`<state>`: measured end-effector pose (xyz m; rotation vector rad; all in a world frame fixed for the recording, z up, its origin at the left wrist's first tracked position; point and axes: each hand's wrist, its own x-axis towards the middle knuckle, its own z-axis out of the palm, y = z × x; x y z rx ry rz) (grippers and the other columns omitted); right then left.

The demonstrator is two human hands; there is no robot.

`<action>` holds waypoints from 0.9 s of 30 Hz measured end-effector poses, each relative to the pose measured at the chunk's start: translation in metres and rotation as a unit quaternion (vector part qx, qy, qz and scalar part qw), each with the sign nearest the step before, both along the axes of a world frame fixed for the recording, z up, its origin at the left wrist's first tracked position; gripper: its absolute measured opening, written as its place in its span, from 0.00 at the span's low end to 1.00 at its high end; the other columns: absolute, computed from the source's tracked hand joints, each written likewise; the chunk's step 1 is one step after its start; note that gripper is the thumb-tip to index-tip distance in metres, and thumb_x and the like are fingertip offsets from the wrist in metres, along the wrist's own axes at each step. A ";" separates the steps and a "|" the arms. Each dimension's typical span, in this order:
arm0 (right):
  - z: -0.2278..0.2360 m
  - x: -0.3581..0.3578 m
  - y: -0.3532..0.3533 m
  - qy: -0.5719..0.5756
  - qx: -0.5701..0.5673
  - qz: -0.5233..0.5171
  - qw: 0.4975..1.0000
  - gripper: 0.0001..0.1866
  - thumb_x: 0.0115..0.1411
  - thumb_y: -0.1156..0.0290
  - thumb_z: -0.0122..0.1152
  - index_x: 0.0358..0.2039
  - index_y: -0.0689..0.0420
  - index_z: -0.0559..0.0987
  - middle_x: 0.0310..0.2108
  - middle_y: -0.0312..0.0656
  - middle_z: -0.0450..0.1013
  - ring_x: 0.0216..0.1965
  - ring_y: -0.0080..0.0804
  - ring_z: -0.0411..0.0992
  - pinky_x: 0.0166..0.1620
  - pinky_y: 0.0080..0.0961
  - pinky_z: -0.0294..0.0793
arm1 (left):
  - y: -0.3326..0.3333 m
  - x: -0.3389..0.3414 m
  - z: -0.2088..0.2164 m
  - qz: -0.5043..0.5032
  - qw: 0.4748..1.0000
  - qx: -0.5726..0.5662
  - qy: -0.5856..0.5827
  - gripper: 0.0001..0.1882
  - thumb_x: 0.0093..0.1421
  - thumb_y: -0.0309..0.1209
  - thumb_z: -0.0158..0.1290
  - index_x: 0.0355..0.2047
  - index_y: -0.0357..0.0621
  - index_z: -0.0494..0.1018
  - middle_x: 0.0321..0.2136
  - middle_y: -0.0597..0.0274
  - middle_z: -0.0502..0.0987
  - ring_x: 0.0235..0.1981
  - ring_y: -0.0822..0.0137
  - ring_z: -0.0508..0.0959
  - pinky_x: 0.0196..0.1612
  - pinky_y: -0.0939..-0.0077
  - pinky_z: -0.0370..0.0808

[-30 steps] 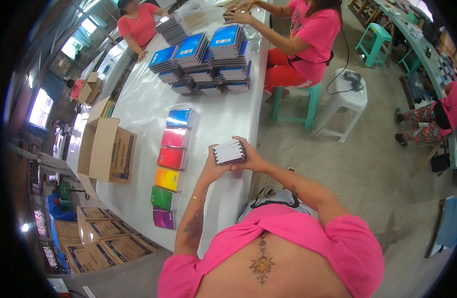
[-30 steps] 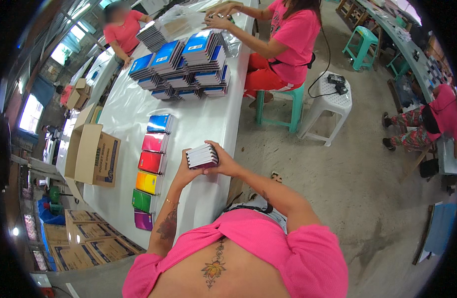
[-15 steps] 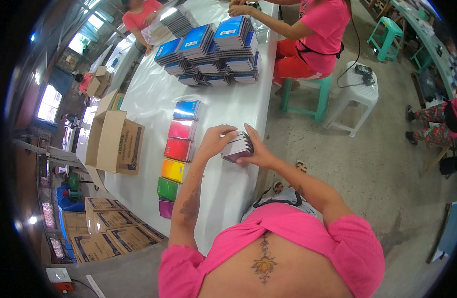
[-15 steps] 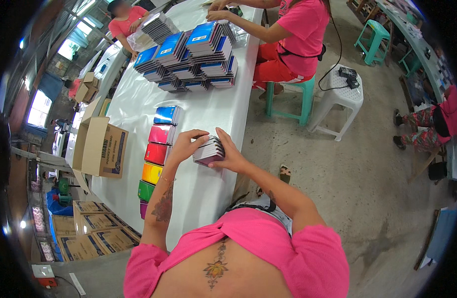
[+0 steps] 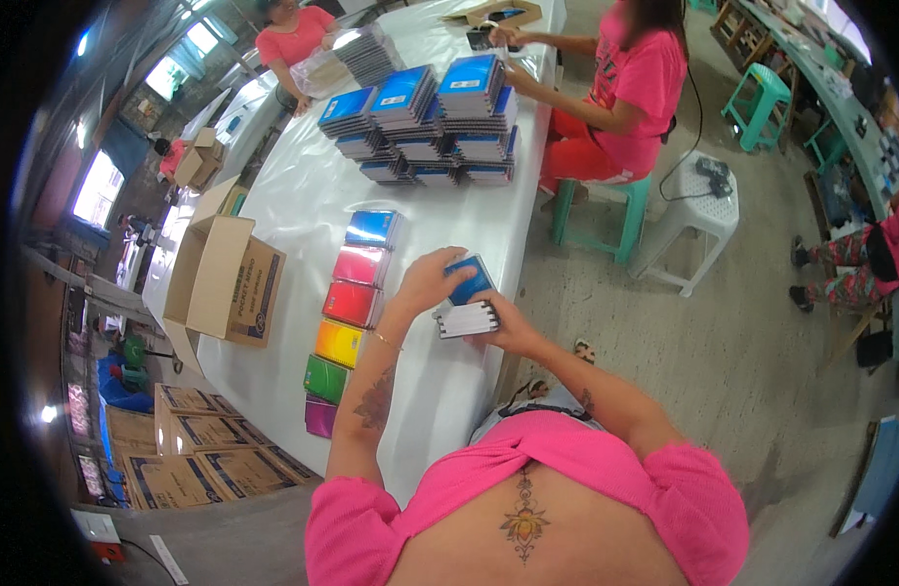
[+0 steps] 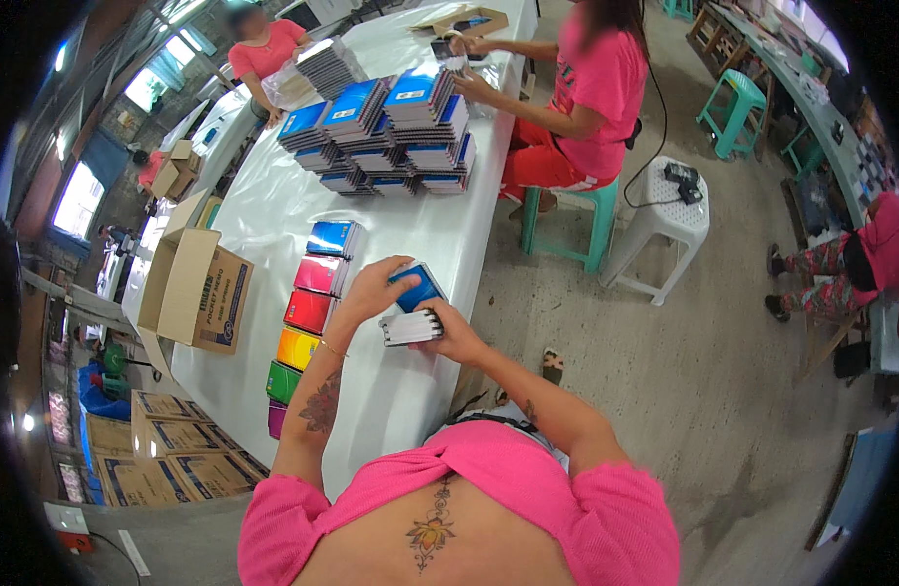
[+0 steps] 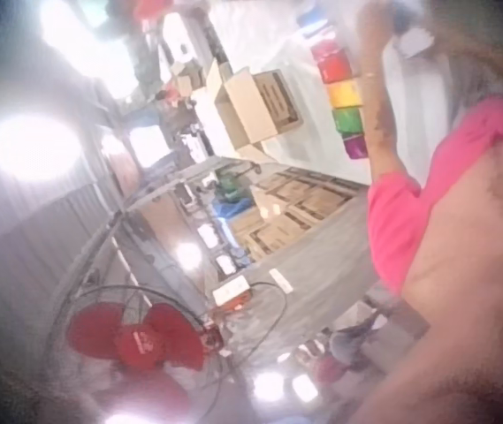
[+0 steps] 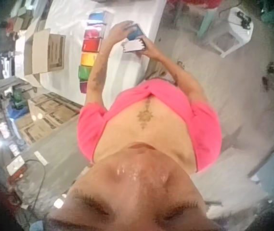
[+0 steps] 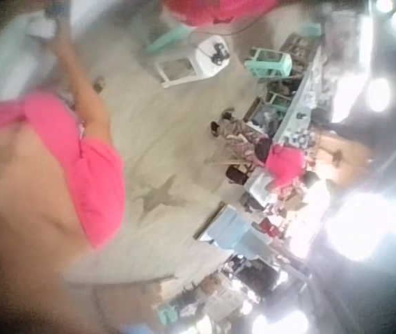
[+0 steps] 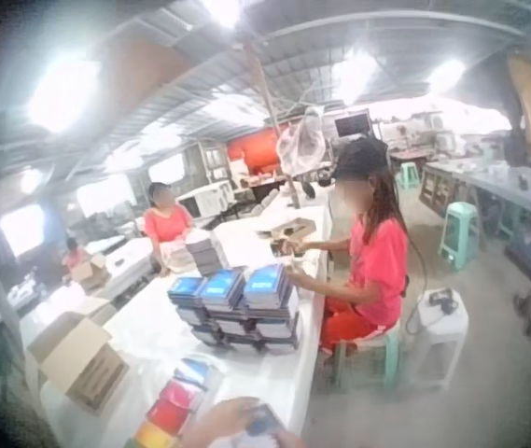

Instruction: The person sorts a set of small notebooks of various colors into stacks and places them into a larger pile.

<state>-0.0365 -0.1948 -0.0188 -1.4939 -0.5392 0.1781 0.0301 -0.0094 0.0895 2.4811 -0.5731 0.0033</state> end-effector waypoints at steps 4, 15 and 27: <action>0.011 -0.001 -0.006 0.184 0.163 0.001 0.969 0.28 0.56 0.69 0.72 0.55 0.53 0.69 0.48 0.36 0.72 0.48 0.30 0.72 0.52 0.28 0.72 | 0.022 0.005 -0.014 0.034 0.999 -0.025 -0.017 0.17 0.62 0.35 0.58 0.46 0.37 0.72 0.35 0.52 0.81 0.37 0.61 0.81 0.40 0.69 0.76; 0.055 0.043 -0.002 0.199 0.291 -0.012 0.936 0.33 0.56 0.68 0.72 0.59 0.52 0.64 0.47 0.37 0.71 0.53 0.30 0.70 0.55 0.31 0.72 | 0.033 -0.075 -0.102 0.155 0.704 -0.651 0.236 0.32 0.54 0.25 0.54 0.61 0.43 0.60 0.53 0.57 0.73 0.52 0.63 0.74 0.58 0.65 0.68; 0.005 0.053 0.034 0.070 0.076 0.065 0.992 0.55 0.40 0.66 0.84 0.64 0.55 0.58 0.52 0.42 0.66 0.55 0.33 0.66 0.59 0.30 0.67 | 0.024 -0.065 -0.118 0.171 0.901 -0.394 0.068 0.50 0.47 0.21 0.64 0.68 0.39 0.49 0.57 0.54 0.67 0.59 0.62 0.69 0.61 0.67 0.68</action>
